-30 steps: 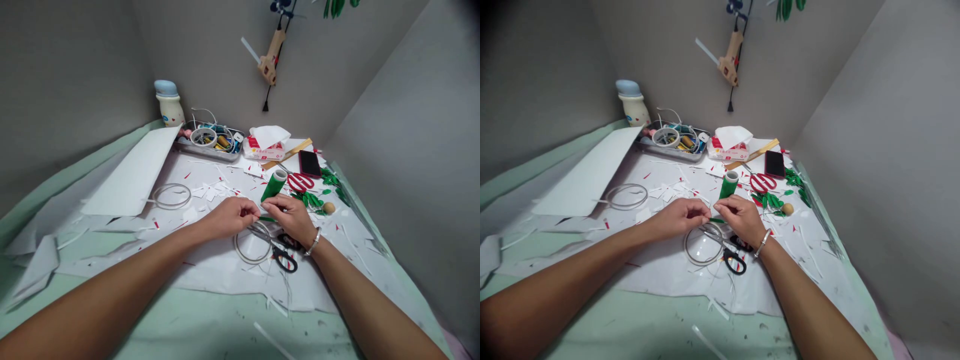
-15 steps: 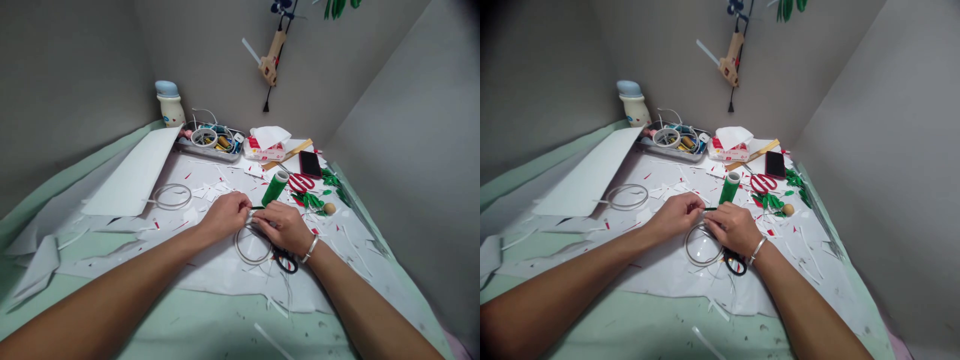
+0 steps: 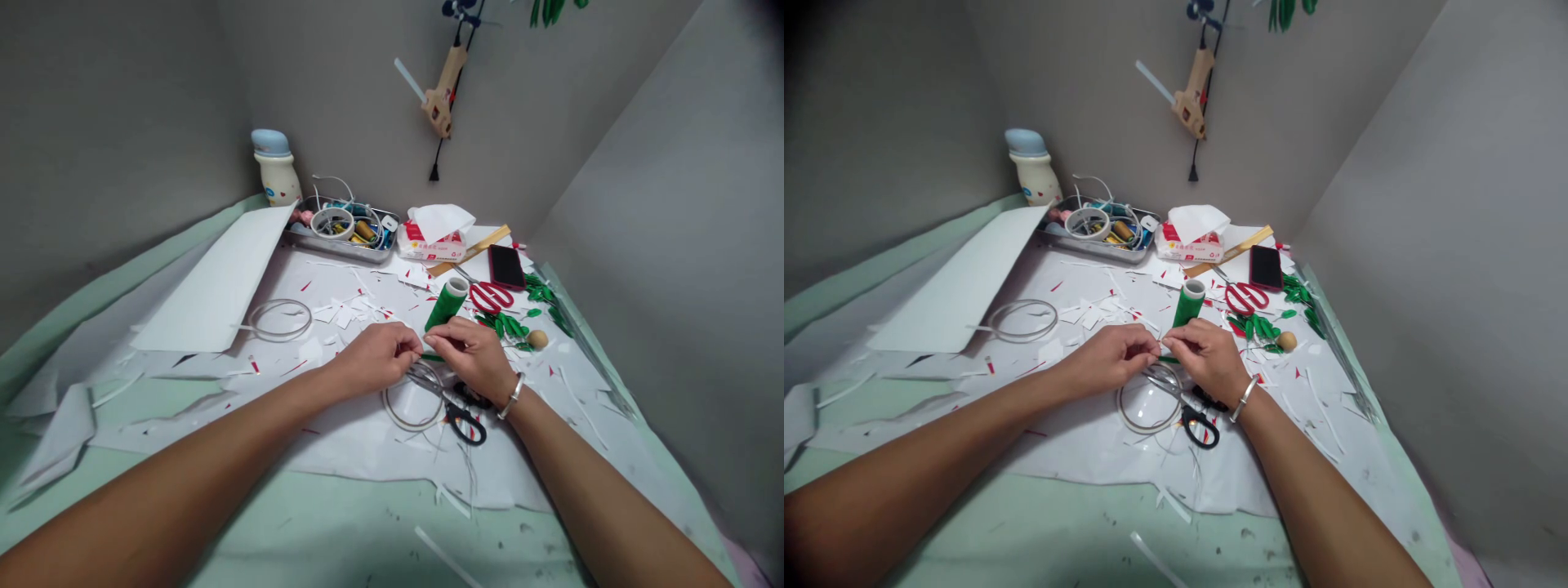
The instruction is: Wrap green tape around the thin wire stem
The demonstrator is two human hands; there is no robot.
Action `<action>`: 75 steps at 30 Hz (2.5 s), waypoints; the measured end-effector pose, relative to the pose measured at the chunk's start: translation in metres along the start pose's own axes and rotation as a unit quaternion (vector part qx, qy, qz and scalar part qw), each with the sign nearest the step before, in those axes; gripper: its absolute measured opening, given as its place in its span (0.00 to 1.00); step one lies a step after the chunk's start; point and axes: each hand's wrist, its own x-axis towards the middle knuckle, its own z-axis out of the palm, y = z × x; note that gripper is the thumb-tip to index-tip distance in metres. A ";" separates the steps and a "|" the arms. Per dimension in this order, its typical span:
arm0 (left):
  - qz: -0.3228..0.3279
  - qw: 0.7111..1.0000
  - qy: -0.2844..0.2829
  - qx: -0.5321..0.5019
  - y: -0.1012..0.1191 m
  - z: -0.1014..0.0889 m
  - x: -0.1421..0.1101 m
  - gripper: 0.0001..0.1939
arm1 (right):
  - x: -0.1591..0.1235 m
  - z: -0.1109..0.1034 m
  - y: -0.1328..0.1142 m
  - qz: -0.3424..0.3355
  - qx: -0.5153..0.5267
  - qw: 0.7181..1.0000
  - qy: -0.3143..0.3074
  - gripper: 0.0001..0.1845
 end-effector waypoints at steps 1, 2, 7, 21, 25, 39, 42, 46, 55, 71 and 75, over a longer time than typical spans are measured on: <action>-0.003 1.000 -0.003 -0.015 0.000 0.000 0.000 0.07 | 0.000 0.000 0.002 0.015 0.012 1.000 0.000 0.08; -0.006 0.999 -0.007 -0.031 0.000 -0.001 0.001 0.07 | 0.000 0.000 0.003 0.030 0.024 0.999 0.001 0.08; -0.028 0.991 -0.011 -0.131 -0.001 -0.004 0.004 0.08 | 0.001 0.000 0.010 0.080 0.068 0.994 -0.008 0.08; -0.031 0.992 0.118 0.043 -0.007 -0.002 0.003 0.08 | -0.006 0.009 -0.013 -0.091 -0.126 0.984 -0.084 0.09; 0.008 0.990 0.097 0.106 -0.005 0.000 0.000 0.09 | -0.004 0.005 -0.012 -0.096 -0.104 0.989 -0.030 0.09; 0.009 0.997 0.056 -0.046 0.002 -0.004 0.000 0.07 | 0.000 0.005 0.011 0.048 0.038 0.998 -0.028 0.08; -0.030 0.994 0.096 -0.052 -0.002 -0.004 0.003 0.08 | -0.003 0.009 0.001 -0.007 -0.026 0.997 -0.066 0.08; -0.034 0.989 0.142 0.011 -0.007 -0.002 0.004 0.08 | -0.005 0.010 -0.010 -0.078 -0.096 0.989 -0.081 0.09; 0.054 0.983 0.066 0.163 -0.005 0.002 -0.004 0.11 | -0.002 -0.001 -0.007 -0.055 -0.044 0.997 0.006 0.09; 0.038 0.997 0.024 -0.070 0.000 0.000 0.001 0.07 | -0.001 0.002 0.009 0.089 0.097 0.991 0.013 0.09; 0.039 0.996 0.043 -0.071 -0.004 0.001 0.002 0.08 | -0.002 0.005 0.011 0.075 0.090 0.993 -0.006 0.09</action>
